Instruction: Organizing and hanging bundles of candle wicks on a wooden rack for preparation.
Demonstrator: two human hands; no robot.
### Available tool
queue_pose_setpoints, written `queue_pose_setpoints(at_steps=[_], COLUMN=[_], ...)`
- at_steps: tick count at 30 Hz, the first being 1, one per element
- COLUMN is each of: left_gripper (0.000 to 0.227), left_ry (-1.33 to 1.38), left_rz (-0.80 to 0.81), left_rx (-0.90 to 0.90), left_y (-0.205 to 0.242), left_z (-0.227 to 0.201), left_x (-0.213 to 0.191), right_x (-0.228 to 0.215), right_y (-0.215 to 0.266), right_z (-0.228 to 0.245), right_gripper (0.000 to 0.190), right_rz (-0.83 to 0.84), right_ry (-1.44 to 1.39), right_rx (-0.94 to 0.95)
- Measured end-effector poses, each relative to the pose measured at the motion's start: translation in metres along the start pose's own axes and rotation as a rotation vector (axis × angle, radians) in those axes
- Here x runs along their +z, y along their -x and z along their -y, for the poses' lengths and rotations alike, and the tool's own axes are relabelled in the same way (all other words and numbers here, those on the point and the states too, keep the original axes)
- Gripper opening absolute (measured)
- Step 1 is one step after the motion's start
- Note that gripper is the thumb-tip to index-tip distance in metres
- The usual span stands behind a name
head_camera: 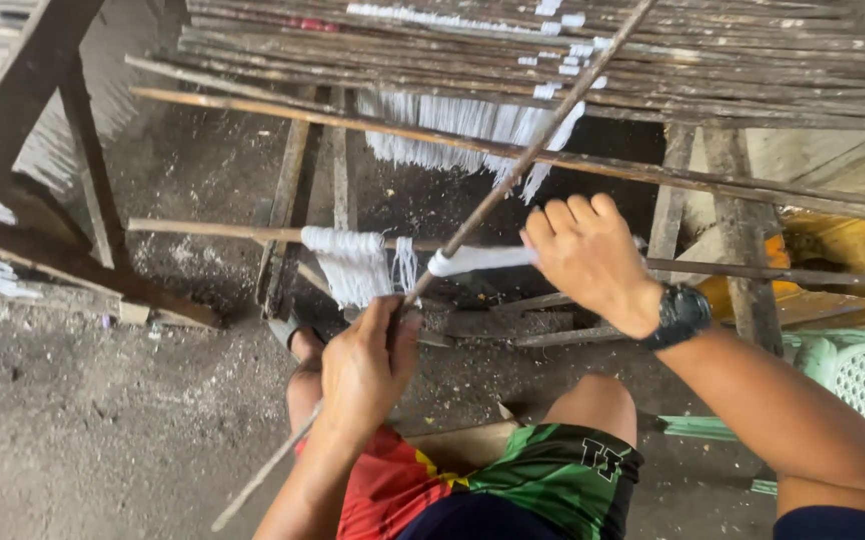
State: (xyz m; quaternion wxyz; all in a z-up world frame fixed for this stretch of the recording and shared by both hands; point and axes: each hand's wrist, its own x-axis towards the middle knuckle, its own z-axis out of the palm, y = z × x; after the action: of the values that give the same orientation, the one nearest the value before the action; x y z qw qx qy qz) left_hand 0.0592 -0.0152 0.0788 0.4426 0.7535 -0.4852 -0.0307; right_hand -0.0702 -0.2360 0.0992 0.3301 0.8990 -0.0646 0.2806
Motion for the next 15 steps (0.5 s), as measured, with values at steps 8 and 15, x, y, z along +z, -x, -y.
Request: queue_pose_setpoints(at_steps=[8, 15], left_gripper=[0.017, 0.014], left_ry=[-0.616, -0.751], left_rz=[-0.248, -0.226], left_rx=[0.443, 0.427], left_y=[-0.081, -0.112], left_z=[-0.022, -0.006], left_x=[0.0, 0.014], right_x=[0.075, 0.107], right_y=[-0.009, 0.023], right_z=[-0.071, -0.074], right_gripper=[0.023, 0.009], right_rz=[-0.134, -0.09], right_ry=[0.101, 0.033], right_rx=[0.14, 0.237])
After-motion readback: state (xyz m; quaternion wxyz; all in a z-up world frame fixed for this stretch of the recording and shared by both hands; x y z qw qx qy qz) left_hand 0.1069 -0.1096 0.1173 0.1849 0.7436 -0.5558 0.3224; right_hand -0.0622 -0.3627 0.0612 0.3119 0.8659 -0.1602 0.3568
